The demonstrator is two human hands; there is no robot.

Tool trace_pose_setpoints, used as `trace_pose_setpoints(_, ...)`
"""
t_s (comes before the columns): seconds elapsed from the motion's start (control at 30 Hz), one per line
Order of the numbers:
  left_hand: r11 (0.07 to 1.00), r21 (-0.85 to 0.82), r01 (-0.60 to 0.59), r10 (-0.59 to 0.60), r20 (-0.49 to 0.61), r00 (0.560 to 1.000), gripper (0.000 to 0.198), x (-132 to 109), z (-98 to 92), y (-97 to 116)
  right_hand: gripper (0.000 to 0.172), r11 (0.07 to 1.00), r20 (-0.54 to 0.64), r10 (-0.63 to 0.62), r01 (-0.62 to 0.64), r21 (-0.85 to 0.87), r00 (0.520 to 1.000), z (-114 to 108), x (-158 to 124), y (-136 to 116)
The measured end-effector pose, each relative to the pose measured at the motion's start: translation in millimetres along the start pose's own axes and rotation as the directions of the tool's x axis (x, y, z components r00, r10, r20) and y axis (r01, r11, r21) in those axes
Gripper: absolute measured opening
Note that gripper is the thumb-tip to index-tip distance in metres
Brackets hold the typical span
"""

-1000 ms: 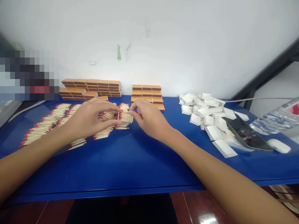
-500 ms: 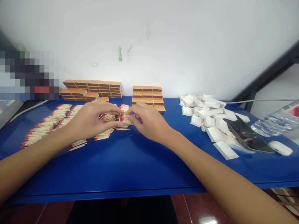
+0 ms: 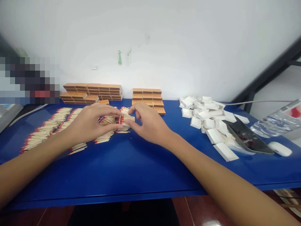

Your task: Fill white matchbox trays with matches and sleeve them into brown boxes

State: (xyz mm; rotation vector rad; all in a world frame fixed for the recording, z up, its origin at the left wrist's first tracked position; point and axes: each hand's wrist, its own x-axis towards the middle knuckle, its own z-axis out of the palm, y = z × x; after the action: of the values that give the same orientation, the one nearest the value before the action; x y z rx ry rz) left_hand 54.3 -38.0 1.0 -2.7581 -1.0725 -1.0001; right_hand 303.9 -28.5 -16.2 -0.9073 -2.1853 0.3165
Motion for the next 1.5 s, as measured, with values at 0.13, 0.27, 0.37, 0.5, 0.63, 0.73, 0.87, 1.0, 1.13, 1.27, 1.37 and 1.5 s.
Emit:
trace_pose_setpoints(0.13, 1.0, 0.003, 0.014, -0.014, 0.006, 1.0, 0.027, 0.3, -1.1, 0.0, 0.017, 1.0, 0.004, -0.01, 0.01, -0.004, 1.0, -1.0, 0.9, -0.6)
trace_pose_setpoints(0.27, 1.0, 0.009, 0.027, -0.027, 0.006, 1.0, 0.028, 0.0, -1.8, -1.0, 0.018, 1.0, 0.012, -0.009, 0.009, -0.018, 1.0, -1.7, 0.7, 2.0)
trace_pose_setpoints(0.37, 1.0, -0.015, 0.001, 0.0, 0.008, 1.0, 0.028, -0.4, -0.7, -1.0, 0.019, 1.0, 0.019, -0.005, 0.005, -0.02, 1.0, -1.0, -0.3, 2.2)
trace_pose_setpoints(0.5, 0.999, -0.04, -0.028, 0.029, 0.011, 1.0, 0.023, 0.1, -0.6, 0.2, 0.021, 1.0, 0.029, -0.014, 0.014, -0.017, 0.999, -0.4, -0.5, -0.9)
trace_pose_setpoints(0.63, 0.999, -0.042, -0.027, 0.028, 0.024, 0.999, 0.021, 1.2, -2.9, 1.1, 0.022, 1.0, 0.032, -0.01, 0.011, -0.018, 0.999, -1.5, 0.7, -1.5)
trace_pose_setpoints(0.73, 0.999, -0.035, -0.014, 0.015, 0.024, 1.0, 0.024, 1.1, -4.0, 0.7, 0.021, 1.0, 0.039, 0.018, -0.018, -0.004, 0.999, -3.3, 1.3, 1.1)
trace_pose_setpoints(0.87, 1.0, -0.03, -0.003, 0.003, 0.005, 1.0, 0.027, 0.3, -4.0, -0.1, 0.02, 0.999, 0.049, 0.041, -0.04, -0.017, 0.998, -4.0, 1.2, 4.4)
trace_pose_setpoints(1.0, 0.999, -0.046, 0.02, -0.019, 0.025, 0.999, 0.026, 0.2, -3.6, 0.7, 0.02, 0.999, 0.044, 0.033, -0.033, -0.015, 0.998, -2.9, 1.5, 3.6)
trace_pose_setpoints(1.13, 0.994, -0.079, 0.077, -0.074, 0.038, 0.997, 0.03, -0.5, -3.5, 1.0, 0.028, 0.998, 0.033, 0.056, -0.056, -0.002, 0.998, -5.8, 2.6, 0.1)
trace_pose_setpoints(1.27, 0.978, -0.092, 0.188, -0.185, 0.038, 0.982, 0.034, -0.5, -5.5, -1.8, 0.039, 0.998, 0.053, 0.064, -0.065, 0.014, 0.997, -10.0, 3.6, -0.4)
trace_pose_setpoints(1.37, 0.964, -0.108, 0.243, -0.24, 0.04, 0.97, 0.041, 0.5, -9.8, -7.2, 0.038, 0.997, 0.064, 0.071, -0.072, 0.009, 0.995, -9.6, 4.0, 3.0)
trace_pose_setpoints(1.5, 0.971, -0.054, 0.234, -0.236, -0.027, 0.971, 0.04, 2.0, -21.4, -23.1, 0.026, 0.996, -0.012, 0.053, -0.053, -0.074, 0.999, -6.5, 5.9, 8.4)
